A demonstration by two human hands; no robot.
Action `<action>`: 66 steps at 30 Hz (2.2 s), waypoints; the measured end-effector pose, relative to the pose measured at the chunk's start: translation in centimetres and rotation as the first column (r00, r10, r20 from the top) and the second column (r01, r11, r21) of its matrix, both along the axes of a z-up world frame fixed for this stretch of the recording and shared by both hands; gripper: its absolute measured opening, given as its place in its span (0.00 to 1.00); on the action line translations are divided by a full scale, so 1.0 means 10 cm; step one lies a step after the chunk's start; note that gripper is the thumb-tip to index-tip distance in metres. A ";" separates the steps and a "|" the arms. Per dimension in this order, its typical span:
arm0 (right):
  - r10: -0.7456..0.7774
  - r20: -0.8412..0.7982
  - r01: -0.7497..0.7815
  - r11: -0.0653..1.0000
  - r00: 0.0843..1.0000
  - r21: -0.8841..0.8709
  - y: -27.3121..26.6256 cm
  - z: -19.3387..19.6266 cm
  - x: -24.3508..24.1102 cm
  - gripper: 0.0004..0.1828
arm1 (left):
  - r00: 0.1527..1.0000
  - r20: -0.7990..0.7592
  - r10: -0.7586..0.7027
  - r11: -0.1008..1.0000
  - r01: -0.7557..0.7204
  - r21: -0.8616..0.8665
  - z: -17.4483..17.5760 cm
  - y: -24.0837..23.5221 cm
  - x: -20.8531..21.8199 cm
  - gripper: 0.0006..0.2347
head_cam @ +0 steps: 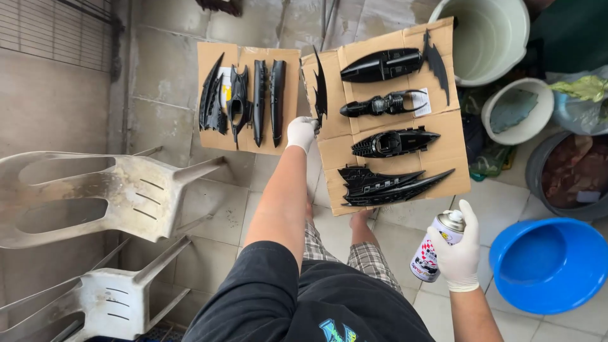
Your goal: The person spray paints several black plastic parts using a spray can. They pick up each part, spray it on multiple sides, and place it back on a cardboard sheet. The parts include various shapes and sizes, and the person handles them one at a time.
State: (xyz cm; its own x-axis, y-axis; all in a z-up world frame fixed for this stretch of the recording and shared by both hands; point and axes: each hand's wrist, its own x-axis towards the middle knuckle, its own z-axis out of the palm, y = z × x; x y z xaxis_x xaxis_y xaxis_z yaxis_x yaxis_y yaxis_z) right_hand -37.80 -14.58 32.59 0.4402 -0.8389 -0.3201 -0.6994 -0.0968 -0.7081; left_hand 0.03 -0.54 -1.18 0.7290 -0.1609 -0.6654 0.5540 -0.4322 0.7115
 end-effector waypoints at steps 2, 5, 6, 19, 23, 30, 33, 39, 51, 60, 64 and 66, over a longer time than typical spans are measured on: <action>-0.067 -0.036 0.069 0.996 0.997 0.051 0.01 0.10 -0.07 0.47 | 1.000 0.001 -0.014 0.999 0.014 0.045 -0.12 -0.03 -0.01 0.10; -0.075 0.018 0.075 0.997 0.997 0.032 -0.11 -0.06 -0.25 0.47 | 0.998 0.018 -0.058 0.990 0.055 0.127 -0.07 -0.06 -0.07 0.11; -0.080 0.015 0.080 0.996 0.997 0.033 -0.14 -0.06 -0.27 0.47 | 0.998 0.015 -0.063 0.990 0.060 0.129 -0.12 -0.05 -0.10 0.11; -0.068 0.061 0.068 0.998 0.996 -0.002 -0.29 -0.05 -0.33 0.46 | 0.996 0.026 -0.089 0.980 0.083 0.180 -0.45 -0.06 -0.22 0.08; -0.062 0.104 0.063 0.998 0.993 -0.006 -0.31 -0.17 -0.40 0.47 | 1.000 0.014 -0.006 0.994 0.004 0.110 -0.34 -0.08 -0.25 0.08; -0.055 0.109 0.056 0.998 0.993 -0.006 -0.31 -0.13 -0.37 0.47 | 0.997 0.036 -0.069 0.983 0.062 0.170 -0.30 -0.06 -0.27 0.10; -0.064 0.117 0.064 0.998 0.991 0.001 -0.32 -0.15 -0.37 0.47 | 0.975 0.076 -0.210 0.933 0.176 0.313 -0.30 -0.04 -0.25 0.11; -0.074 0.124 0.073 0.997 0.989 0.010 -0.35 -0.22 -0.44 0.46 | 0.943 0.111 -0.315 0.825 0.214 0.523 0.57 -0.02 -0.30 0.12; -0.195 0.169 0.214 0.971 0.966 -0.102 -0.43 -0.13 -0.56 0.45 | 0.665 0.401 -0.630 0.750 0.655 0.093 1.84 -0.33 -1.23 0.14; -0.214 0.190 0.228 0.972 0.958 -0.056 -1.02 -0.43 -0.70 0.42 | 0.444 0.497 -0.746 0.649 0.651 0.393 2.21 -2.25 -0.59 0.11; -0.149 0.228 0.137 0.988 0.962 0.065 -1.59 -0.69 -0.85 0.43 | 0.318 0.424 -0.848 0.525 0.392 0.756 1.61 -3.09 -0.22 0.11; -0.118 0.216 0.103 0.991 0.969 0.081 -1.89 -0.72 -1.00 0.43 | 0.326 0.336 -0.884 0.439 0.325 0.838 1.39 -3.45 -0.12 0.14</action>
State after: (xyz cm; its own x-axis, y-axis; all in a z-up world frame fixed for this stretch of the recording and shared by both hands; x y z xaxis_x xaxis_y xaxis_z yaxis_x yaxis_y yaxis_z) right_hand -47.85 -33.52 25.43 0.4122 -0.8656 -0.2841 -0.5292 0.0263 -0.8481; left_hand -1.21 -35.04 12.74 0.7758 -0.6059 -0.1759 -0.5917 -0.7955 0.1307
